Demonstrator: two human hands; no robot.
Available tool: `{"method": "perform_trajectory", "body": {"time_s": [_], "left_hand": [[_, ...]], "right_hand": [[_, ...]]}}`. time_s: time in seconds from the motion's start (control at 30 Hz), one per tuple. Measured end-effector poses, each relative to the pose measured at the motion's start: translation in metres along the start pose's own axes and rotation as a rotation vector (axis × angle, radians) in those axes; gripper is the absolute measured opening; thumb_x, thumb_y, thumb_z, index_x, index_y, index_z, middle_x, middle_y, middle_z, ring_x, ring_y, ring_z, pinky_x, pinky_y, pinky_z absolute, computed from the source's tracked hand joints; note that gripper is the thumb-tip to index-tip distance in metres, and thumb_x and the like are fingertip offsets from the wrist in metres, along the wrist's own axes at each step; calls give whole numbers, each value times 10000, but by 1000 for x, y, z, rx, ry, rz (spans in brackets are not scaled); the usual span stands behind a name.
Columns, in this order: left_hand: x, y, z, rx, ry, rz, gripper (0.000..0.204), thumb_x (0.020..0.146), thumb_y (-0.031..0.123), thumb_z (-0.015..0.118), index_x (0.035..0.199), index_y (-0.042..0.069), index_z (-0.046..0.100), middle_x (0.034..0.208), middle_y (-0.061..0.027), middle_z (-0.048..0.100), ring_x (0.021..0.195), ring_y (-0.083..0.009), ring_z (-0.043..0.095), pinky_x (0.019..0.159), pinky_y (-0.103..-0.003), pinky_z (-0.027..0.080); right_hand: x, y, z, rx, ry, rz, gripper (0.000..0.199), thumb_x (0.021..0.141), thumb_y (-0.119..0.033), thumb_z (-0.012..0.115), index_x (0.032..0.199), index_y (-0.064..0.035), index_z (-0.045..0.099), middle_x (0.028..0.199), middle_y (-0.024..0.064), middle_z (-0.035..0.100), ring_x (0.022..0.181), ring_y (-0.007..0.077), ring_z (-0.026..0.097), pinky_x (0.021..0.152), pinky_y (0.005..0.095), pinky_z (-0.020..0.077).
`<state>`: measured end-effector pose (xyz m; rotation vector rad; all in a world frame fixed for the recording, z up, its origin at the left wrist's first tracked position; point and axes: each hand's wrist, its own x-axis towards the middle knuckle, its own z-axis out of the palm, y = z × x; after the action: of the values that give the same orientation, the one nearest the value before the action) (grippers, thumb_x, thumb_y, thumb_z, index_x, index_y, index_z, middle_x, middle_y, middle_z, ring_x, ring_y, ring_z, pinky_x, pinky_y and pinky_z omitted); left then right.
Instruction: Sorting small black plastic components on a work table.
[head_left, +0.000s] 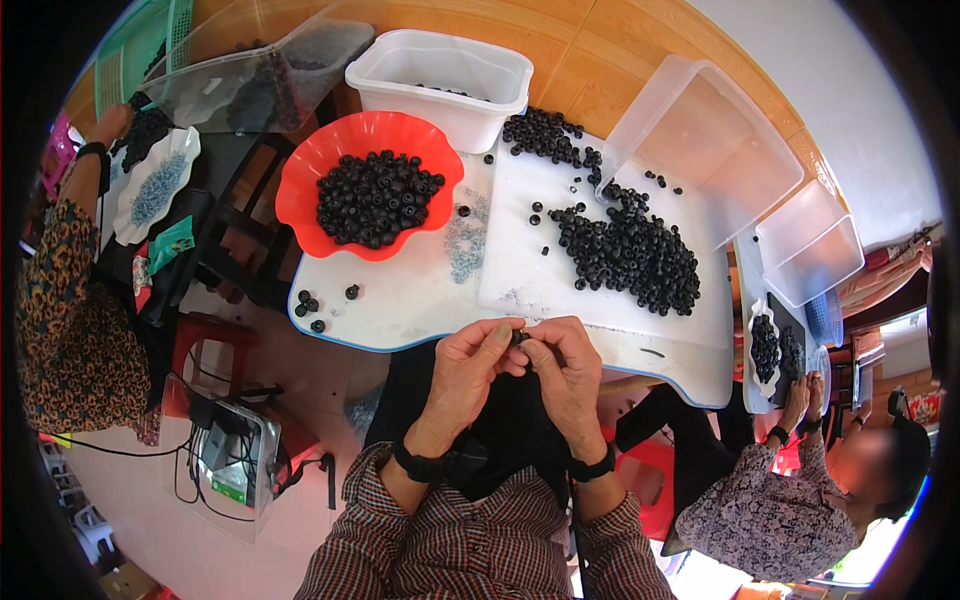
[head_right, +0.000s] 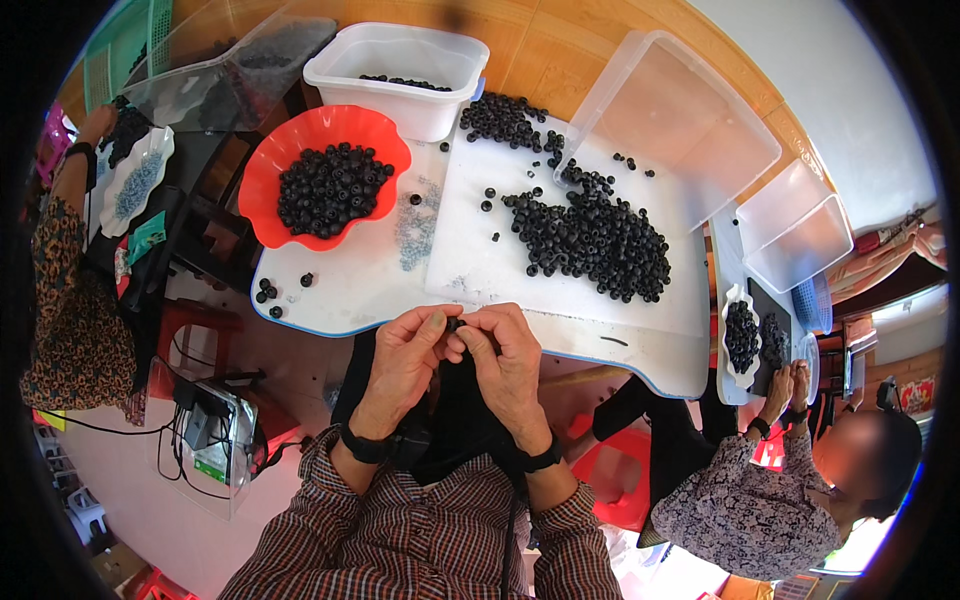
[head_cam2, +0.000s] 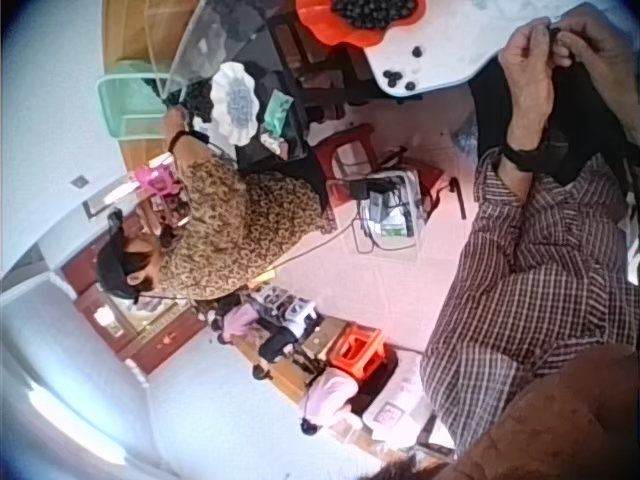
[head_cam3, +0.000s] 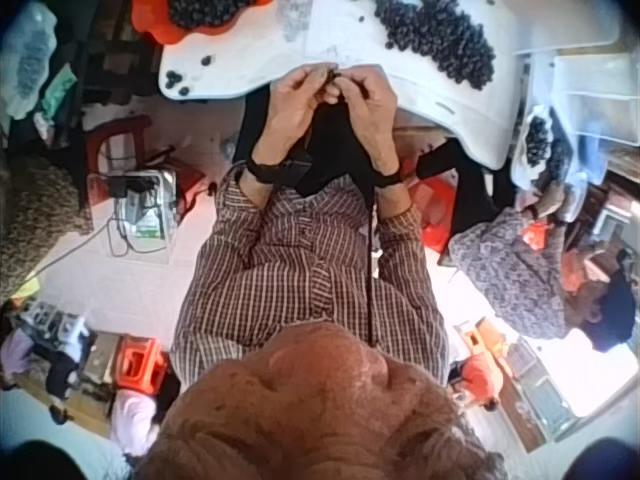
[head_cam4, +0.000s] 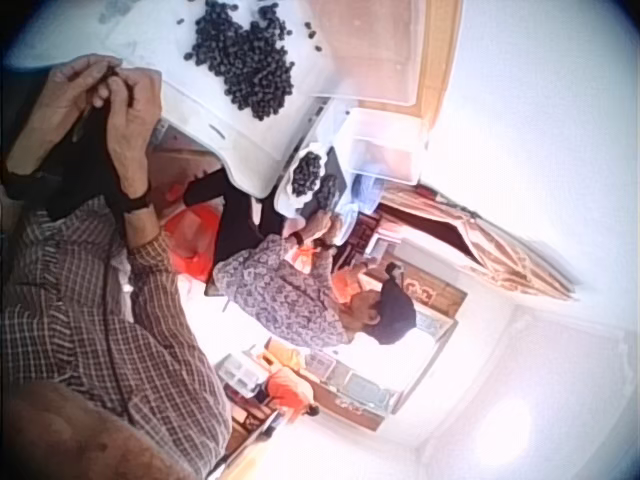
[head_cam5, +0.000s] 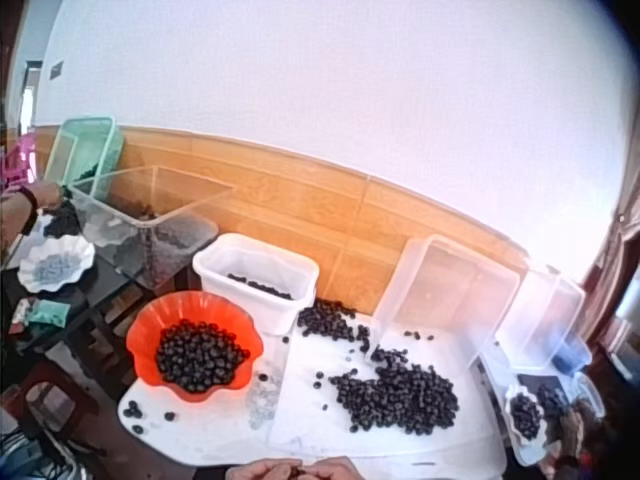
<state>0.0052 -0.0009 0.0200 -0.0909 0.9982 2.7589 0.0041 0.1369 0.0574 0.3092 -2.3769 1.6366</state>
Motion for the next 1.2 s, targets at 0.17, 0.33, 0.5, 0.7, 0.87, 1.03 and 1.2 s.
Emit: {"method": "perform_trajectory", "body": {"time_s": [0.17, 0.33, 0.5, 0.7, 0.87, 1.03, 1.2], "left_hand": [[-2, 4, 6, 35, 3, 10, 274, 1018, 154, 525, 1170, -45, 635, 911, -87, 677, 787, -130, 657, 722, -245, 563], [-2, 5, 6, 128, 10, 56, 226, 997, 80, 536, 1150, -50, 641, 913, -102, 686, 779, -131, 664, 716, -255, 575], [-3, 5, 4, 230, 21, 92, 207, 977, 39, 554, 1141, -49, 646, 908, -94, 694, 759, -123, 664, 707, -245, 573], [-5, 5, 7, 332, 51, 104, 222, 976, 36, 556, 1164, -49, 637, 917, -96, 697, 761, -129, 675, 706, -249, 577], [-5, 6, 12, 308, 105, 70, 231, 961, 52, 594, 1166, -45, 643, 924, -105, 705, 761, -126, 682, 693, -238, 576], [-7, 5, 8, 394, 97, 98, 264, 930, 81, 658, 1157, -54, 644, 901, -98, 704, 750, -115, 672, 686, -229, 571], [-6, 3, 2, 403, 64, 37, 277, 913, 60, 672, 1165, -49, 639, 933, -96, 698, 772, -127, 668, 694, -248, 574]], "right_hand": [[2, 1, -3, -41, 1, -47, 122, 856, 28, 680, 970, 7, 643, 914, 86, 604, 774, 161, 620, 677, 261, 507], [3, 1, -4, -68, -20, -44, 124, 850, 35, 677, 964, 5, 638, 914, 90, 600, 766, 165, 620, 667, 263, 504], [4, -2, -6, -110, -46, -83, 126, 848, 39, 673, 962, 6, 631, 909, 94, 595, 752, 174, 621, 653, 271, 504], [4, -6, -8, -196, -80, -167, 143, 832, 39, 670, 958, -2, 618, 905, 112, 582, 729, 227, 627, 623, 306, 514], [3, -4, -8, -288, -99, -215, 157, 815, 31, 672, 954, -13, 613, 896, 126, 571, 718, 270, 625, 606, 337, 517], [2, -3, -4, -323, -105, -301, 168, 801, 28, 677, 945, 4, 595, 885, 128, 564, 690, 297, 613, 584, 367, 511], [-2, -2, -4, -333, -103, -267, 164, 792, 31, 684, 931, 13, 597, 887, 133, 566, 702, 303, 622, 586, 367, 516]]}}
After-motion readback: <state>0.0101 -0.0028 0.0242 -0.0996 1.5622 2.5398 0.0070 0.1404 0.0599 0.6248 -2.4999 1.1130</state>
